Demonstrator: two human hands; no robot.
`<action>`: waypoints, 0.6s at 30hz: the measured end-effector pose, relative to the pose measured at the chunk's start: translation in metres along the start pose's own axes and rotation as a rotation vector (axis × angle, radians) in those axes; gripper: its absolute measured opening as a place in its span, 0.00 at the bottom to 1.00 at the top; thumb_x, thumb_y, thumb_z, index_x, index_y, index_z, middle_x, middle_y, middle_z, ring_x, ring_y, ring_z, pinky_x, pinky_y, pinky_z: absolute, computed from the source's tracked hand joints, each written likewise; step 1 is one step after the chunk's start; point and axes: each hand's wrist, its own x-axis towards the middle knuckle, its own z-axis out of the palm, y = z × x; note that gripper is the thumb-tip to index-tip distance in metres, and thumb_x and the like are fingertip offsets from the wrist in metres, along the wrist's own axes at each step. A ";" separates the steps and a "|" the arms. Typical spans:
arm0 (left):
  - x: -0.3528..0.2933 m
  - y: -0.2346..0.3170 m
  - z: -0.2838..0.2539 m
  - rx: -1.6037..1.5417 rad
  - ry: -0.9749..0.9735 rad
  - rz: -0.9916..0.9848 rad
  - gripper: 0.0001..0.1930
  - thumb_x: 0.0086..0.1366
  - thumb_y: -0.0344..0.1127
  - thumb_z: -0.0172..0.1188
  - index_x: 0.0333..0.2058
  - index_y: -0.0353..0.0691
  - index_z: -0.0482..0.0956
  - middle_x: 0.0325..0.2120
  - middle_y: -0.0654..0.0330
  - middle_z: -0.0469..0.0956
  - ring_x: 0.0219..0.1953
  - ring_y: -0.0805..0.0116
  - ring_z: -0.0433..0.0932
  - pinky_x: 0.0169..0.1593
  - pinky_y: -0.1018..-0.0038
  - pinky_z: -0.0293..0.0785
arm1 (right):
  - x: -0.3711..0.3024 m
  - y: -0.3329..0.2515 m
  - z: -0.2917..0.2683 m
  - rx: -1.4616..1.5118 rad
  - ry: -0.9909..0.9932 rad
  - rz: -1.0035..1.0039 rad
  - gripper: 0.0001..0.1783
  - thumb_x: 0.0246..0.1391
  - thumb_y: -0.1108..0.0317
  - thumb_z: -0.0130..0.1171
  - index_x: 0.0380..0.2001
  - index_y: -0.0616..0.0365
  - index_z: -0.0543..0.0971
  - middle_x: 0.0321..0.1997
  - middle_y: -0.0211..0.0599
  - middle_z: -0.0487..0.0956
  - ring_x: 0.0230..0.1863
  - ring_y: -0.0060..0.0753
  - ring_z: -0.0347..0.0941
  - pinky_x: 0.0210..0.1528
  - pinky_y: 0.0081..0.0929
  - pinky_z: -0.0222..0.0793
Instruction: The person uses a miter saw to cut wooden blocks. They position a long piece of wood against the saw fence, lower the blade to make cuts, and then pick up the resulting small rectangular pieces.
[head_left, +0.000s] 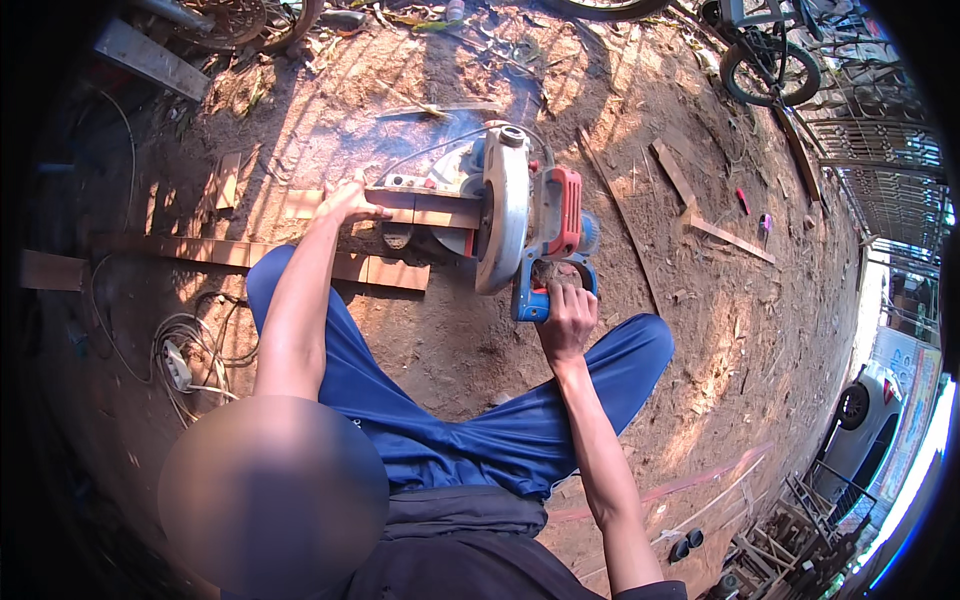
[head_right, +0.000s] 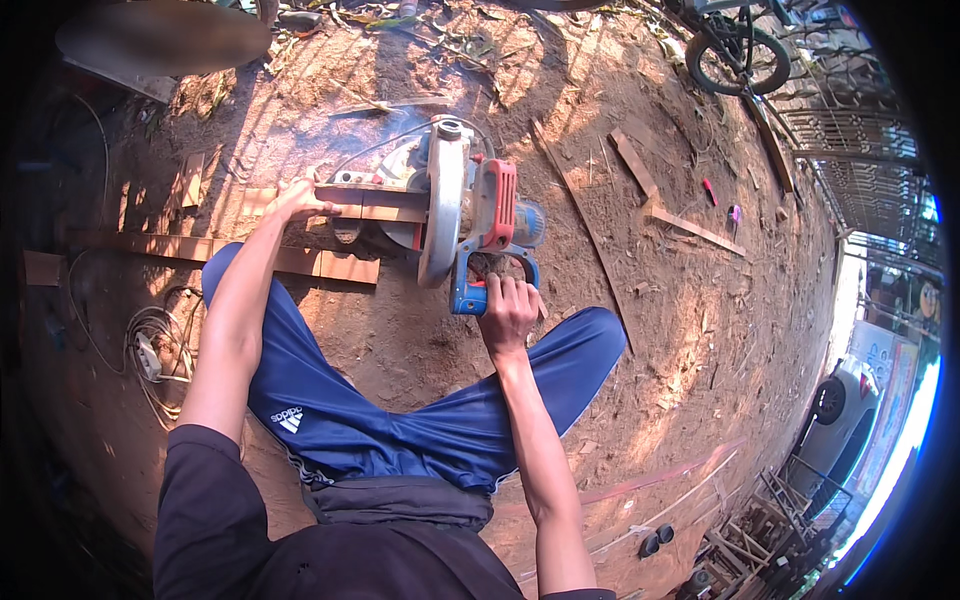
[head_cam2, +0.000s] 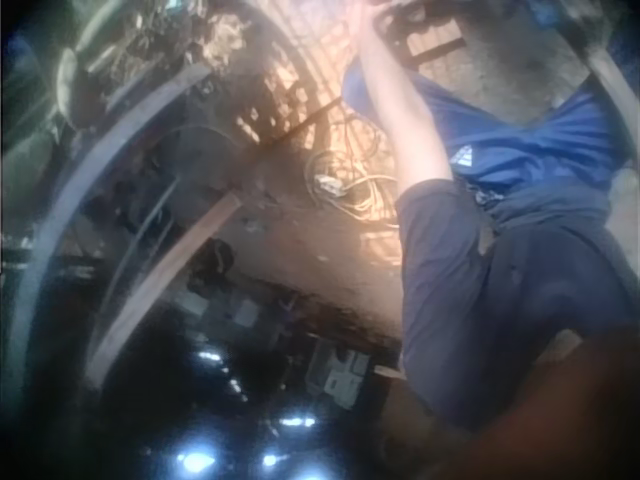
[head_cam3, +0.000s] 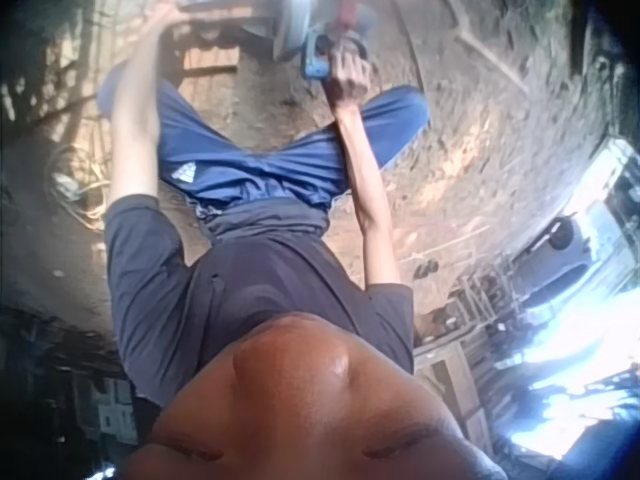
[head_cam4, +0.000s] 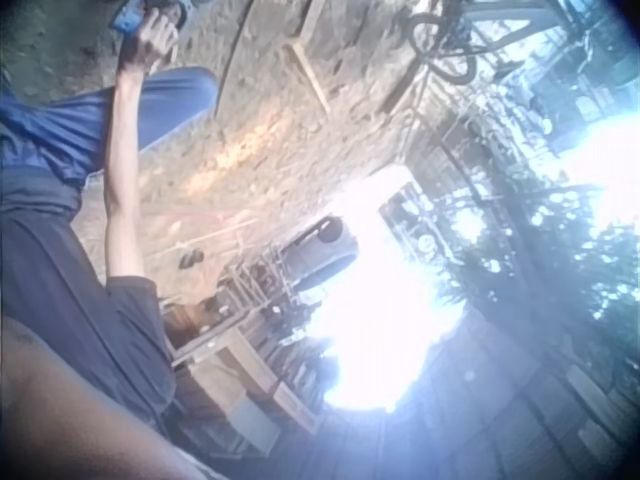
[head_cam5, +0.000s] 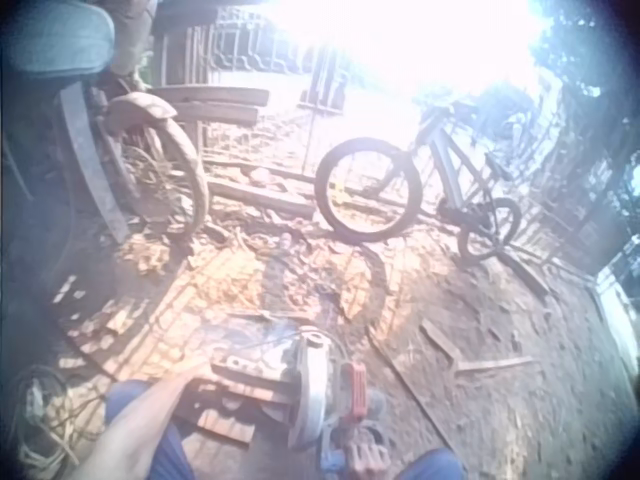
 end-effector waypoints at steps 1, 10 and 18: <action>0.000 -0.002 0.001 -0.001 0.024 0.014 0.55 0.41 0.69 0.77 0.54 0.30 0.65 0.44 0.40 0.83 0.51 0.44 0.82 0.62 0.42 0.65 | 0.000 0.000 0.000 -0.001 -0.002 0.002 0.11 0.46 0.71 0.63 0.36 0.55 0.81 0.28 0.36 0.76 0.33 0.42 0.75 0.44 0.38 0.69; 0.020 0.006 0.011 -0.007 -0.070 -0.007 0.74 0.37 0.73 0.76 0.63 0.15 0.49 0.50 0.37 0.81 0.56 0.42 0.80 0.68 0.37 0.58 | -0.007 0.007 -0.001 -0.024 -0.013 0.011 0.11 0.46 0.71 0.63 0.36 0.55 0.81 0.28 0.36 0.74 0.33 0.42 0.74 0.43 0.38 0.70; 0.024 -0.008 0.016 -0.064 -0.118 -0.010 0.76 0.36 0.73 0.76 0.64 0.12 0.45 0.52 0.34 0.79 0.57 0.40 0.79 0.70 0.40 0.57 | -0.007 0.006 0.004 -0.026 -0.006 0.013 0.10 0.47 0.70 0.63 0.35 0.55 0.80 0.28 0.36 0.74 0.33 0.41 0.74 0.43 0.38 0.69</action>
